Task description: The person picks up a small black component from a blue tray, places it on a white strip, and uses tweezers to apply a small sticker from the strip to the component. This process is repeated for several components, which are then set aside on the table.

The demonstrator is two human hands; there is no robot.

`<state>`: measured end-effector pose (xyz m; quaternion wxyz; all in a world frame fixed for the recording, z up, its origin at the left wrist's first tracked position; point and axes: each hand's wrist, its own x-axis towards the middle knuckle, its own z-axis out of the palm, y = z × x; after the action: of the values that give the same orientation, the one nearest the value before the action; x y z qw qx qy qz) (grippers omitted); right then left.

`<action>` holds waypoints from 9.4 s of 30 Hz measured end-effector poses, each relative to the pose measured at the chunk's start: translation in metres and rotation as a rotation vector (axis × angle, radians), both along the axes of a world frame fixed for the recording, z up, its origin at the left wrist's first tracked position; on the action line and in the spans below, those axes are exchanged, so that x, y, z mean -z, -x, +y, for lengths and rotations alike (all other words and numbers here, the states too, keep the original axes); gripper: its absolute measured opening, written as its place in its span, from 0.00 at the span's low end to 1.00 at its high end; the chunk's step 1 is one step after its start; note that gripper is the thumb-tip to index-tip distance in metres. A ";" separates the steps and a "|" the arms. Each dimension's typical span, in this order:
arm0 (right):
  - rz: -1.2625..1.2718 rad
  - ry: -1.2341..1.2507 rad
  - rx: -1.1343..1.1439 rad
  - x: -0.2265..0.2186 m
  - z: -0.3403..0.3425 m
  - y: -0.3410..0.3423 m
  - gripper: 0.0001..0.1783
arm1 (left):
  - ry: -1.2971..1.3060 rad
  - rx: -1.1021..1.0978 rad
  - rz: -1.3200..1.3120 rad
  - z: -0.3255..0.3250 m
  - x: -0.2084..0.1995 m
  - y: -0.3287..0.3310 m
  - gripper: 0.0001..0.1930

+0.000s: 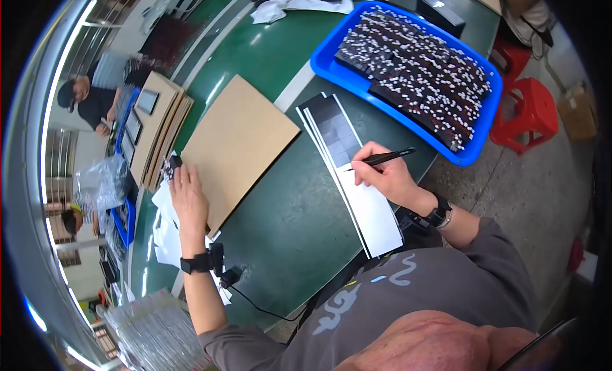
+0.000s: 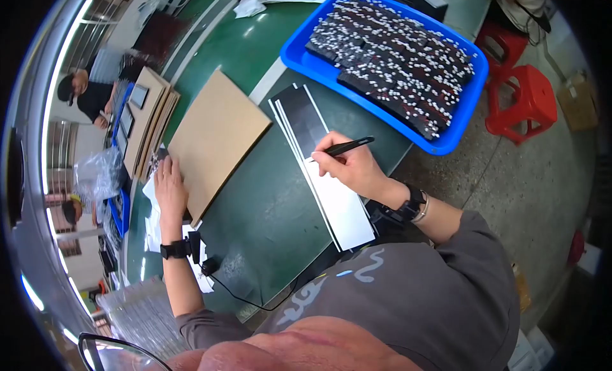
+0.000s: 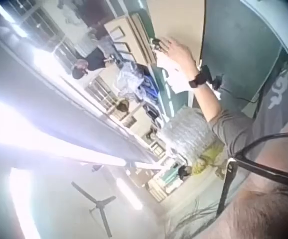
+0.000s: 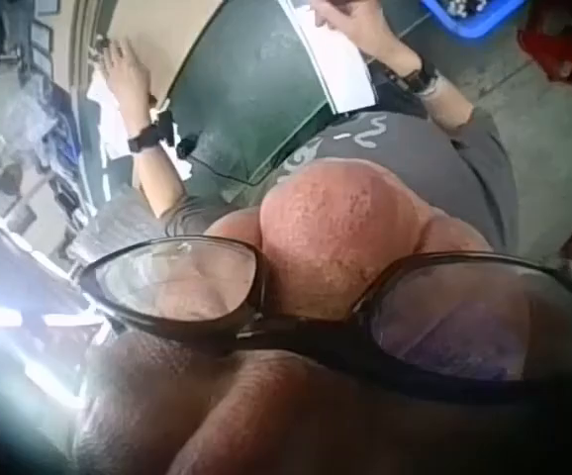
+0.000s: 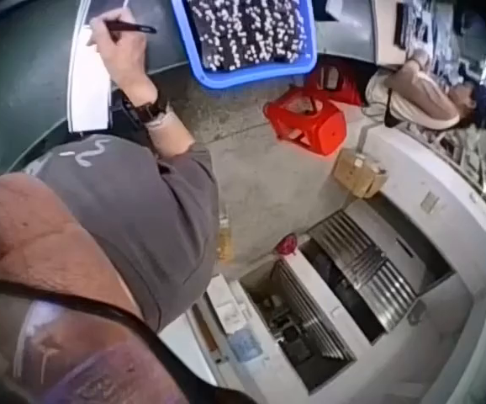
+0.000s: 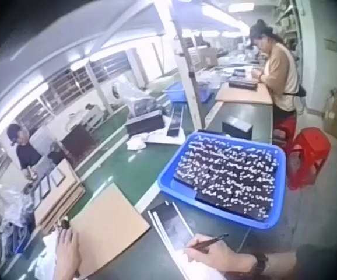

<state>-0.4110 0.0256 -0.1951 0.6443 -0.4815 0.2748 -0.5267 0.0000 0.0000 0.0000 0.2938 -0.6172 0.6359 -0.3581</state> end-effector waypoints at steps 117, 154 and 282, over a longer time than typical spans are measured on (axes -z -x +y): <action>0.944 1.612 -0.272 -0.087 -0.184 0.049 0.09 | 0.207 0.053 1.595 -0.050 0.186 0.207 0.27; 0.425 -0.024 -0.221 -0.015 0.034 0.126 0.18 | -0.129 0.457 2.125 0.095 0.182 0.332 0.25; 0.687 0.130 0.198 0.003 -0.004 0.163 0.08 | -0.384 -0.063 2.692 0.004 0.187 0.371 0.21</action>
<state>-0.5739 0.0219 -0.1983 0.4284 -0.6414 0.4864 -0.4104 -0.3706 0.0042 -0.1872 -0.4607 -0.4495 0.4530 0.6168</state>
